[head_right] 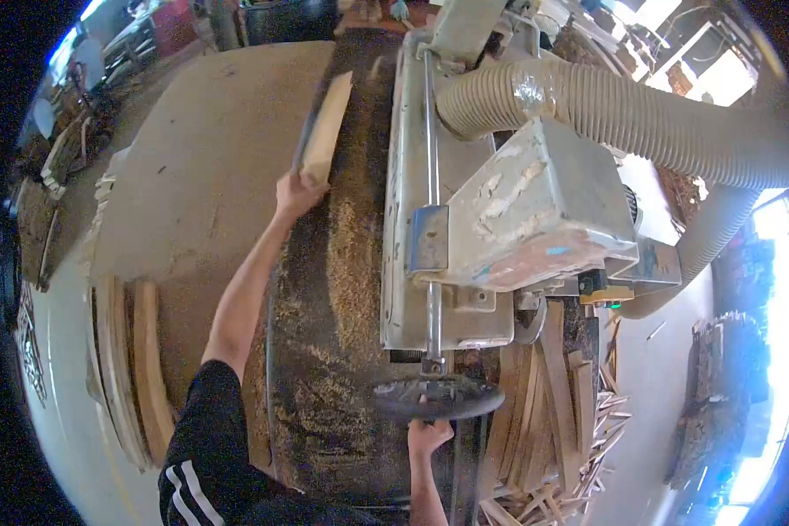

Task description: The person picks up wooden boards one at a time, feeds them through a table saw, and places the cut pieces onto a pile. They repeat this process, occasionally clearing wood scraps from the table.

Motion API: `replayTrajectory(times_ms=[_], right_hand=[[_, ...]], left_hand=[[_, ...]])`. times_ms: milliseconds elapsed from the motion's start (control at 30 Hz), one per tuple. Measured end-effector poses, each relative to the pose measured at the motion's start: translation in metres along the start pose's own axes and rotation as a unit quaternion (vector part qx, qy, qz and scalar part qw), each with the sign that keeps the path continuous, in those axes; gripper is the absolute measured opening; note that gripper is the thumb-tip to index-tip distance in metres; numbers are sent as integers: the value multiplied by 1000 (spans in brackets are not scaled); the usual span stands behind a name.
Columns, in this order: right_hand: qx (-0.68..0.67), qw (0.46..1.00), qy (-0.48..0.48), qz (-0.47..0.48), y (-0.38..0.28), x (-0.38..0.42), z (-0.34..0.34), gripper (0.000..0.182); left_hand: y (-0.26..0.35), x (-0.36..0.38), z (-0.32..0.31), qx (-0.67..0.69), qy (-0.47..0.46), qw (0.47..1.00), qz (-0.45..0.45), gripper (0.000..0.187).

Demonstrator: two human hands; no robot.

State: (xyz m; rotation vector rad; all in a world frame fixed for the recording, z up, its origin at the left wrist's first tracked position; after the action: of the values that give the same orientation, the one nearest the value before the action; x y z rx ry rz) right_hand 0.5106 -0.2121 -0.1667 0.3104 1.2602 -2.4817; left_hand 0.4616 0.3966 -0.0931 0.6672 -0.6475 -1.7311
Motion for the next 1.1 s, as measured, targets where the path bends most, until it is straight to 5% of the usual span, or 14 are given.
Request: replayTrajectory(times_ms=[100, 167, 233, 433, 500, 533, 600, 633, 700, 767, 900, 967, 1000, 1100], right_hand=[[-48, 998, -14, -24, -17, -13, 1, 8], [-47, 999, -19, -5, -14, -9, 2, 20], [-150, 981, -110, -50, -34, -11, 2, 24], [-426, 733, -431, -308, -94, 89, 63, 69], [-373, 757, -468, -261, -102, 118, 97, 70], [-322, 836, -432, -102, -92, 128, 115, 65], [-301, 839, -424, -157, -44, 172, 145, 65], [-280, 841, -418, -198, -25, 191, 162, 65], [-316, 828, -385, -257, 0, 214, 201, 67], [-394, 803, -300, -331, 36, 225, 222, 68], [-387, 711, -267, -523, 90, 258, 233, 65], [-390, 691, -133, -594, 112, 258, 225, 36], [-222, 778, -157, -566, 96, 235, 239, 34], [-233, 785, -226, -527, 94, 215, 200, 48]], left_hand=[[-4, 121, 24, 504, -141, 820, 231, 45], [-31, 206, 27, 578, -184, 737, 298, 40], [-59, 284, 22, 584, -178, 727, 314, 40], [-55, 517, 76, 527, -233, 719, 388, 42], [-56, 549, 92, 173, -284, 924, 186, 56], [-56, 580, 92, 165, -296, 922, 191, 56], [-21, 618, 106, 94, -135, 986, -26, 85], [2, 638, 116, 63, -49, 987, -142, 101], [6, 679, 106, 139, -109, 980, -94, 102], [16, 709, 92, 10, -132, 962, -239, 100], [55, 719, 62, -55, -130, 936, -323, 97], [64, 707, 34, -74, -142, 934, -319, 96], [66, 702, 18, -83, -154, 929, -325, 96], [78, 669, -1, -82, -160, 934, -310, 96]])
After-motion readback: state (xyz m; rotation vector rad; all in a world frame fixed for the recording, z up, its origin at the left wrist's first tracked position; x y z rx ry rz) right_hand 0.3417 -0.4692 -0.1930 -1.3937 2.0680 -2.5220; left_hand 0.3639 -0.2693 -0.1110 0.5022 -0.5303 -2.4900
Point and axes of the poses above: each hand's wrist, its own x-axis away from the middle knuckle, its own z-axis out of the back of the hand, y = z × x, the point moved 8 cm from there along -x, towards the middle knuckle, and after that the axes turned 10 degrees about y, right-handed, at the moved point
